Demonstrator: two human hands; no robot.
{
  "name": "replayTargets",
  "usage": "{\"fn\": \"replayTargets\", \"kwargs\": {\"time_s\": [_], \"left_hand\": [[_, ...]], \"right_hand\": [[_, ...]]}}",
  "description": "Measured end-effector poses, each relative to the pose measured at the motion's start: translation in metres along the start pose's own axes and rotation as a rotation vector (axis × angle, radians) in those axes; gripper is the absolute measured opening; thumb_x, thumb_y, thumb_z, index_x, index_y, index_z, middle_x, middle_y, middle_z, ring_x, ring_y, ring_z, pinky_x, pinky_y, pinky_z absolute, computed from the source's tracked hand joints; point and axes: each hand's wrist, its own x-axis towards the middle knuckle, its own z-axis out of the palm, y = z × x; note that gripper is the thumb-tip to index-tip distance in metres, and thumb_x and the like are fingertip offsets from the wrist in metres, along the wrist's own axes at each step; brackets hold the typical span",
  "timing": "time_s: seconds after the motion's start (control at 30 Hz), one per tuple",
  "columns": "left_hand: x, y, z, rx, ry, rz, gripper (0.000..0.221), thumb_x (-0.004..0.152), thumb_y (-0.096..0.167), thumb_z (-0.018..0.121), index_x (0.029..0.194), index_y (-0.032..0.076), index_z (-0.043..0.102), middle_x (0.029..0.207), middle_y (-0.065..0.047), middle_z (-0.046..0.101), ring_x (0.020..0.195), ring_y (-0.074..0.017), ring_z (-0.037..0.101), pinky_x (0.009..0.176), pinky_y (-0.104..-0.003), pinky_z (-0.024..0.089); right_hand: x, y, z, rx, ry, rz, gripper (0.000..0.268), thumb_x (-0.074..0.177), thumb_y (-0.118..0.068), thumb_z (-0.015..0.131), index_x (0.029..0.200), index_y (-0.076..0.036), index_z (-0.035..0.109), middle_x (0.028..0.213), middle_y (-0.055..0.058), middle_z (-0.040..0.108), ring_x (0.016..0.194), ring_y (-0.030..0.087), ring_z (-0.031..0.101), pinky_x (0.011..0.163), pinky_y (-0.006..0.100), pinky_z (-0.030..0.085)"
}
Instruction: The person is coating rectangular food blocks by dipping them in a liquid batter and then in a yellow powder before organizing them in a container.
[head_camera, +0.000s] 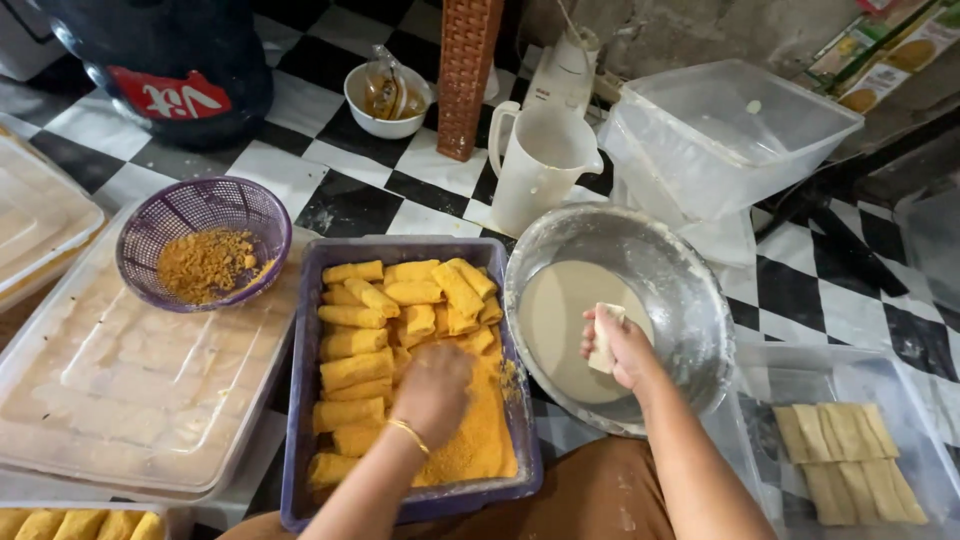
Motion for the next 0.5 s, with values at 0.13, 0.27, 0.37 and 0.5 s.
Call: {"fn": "replayTargets", "kwargs": {"time_s": [0.13, 0.27, 0.37, 0.5], "left_hand": [[-0.014, 0.028, -0.023, -0.291, -0.732, 0.026, 0.077, 0.080, 0.045, 0.081, 0.144, 0.020, 0.046, 0.153, -0.019, 0.030, 0.136, -0.0458, 0.033, 0.103, -0.058, 0.040], [-0.005, 0.031, -0.031, -0.302, -1.279, -0.259, 0.071, 0.082, 0.039, 0.065, 0.147, 0.016, 0.049, 0.152, -0.024, 0.043, 0.132, -0.0461, 0.050, 0.101, -0.055, 0.050], [-0.073, 0.009, 0.246, -0.578, -1.053, -0.128, 0.052, 0.075, 0.048, 0.079, 0.111, 0.011, 0.068, 0.098, -0.016, 0.072, 0.088, -0.0321, 0.067, 0.082, -0.041, 0.057], [-0.037, -0.026, 0.098, -0.886, -0.989, -0.228, 0.024, 0.098, 0.028, 0.045, 0.109, 0.015, 0.063, 0.090, -0.007, 0.075, 0.068, -0.0193, 0.066, 0.057, -0.036, 0.054]], "right_hand": [[-0.042, -0.038, 0.031, -0.003, -0.109, -0.114, 0.042, 0.099, -0.018, 0.053, 0.140, -0.012, 0.043, 0.098, 0.007, 0.059, 0.060, 0.012, 0.048, 0.046, 0.024, 0.039], [-0.106, -0.077, 0.079, -0.340, -0.280, 0.004, 0.077, 0.086, 0.007, 0.064, 0.158, -0.013, 0.044, 0.122, 0.023, 0.075, 0.088, 0.026, 0.072, 0.077, 0.031, 0.064], [-0.128, -0.051, 0.103, -0.994, -0.460, -0.203, 0.058, 0.072, -0.002, 0.079, 0.127, -0.021, 0.075, 0.131, -0.006, 0.076, 0.113, 0.011, 0.074, 0.105, 0.027, 0.056], [-0.135, -0.008, 0.126, -1.155, -0.605, -0.485, 0.028, 0.085, -0.011, 0.062, 0.109, -0.009, 0.075, 0.109, 0.002, 0.077, 0.095, 0.023, 0.071, 0.087, 0.035, 0.056]]}}
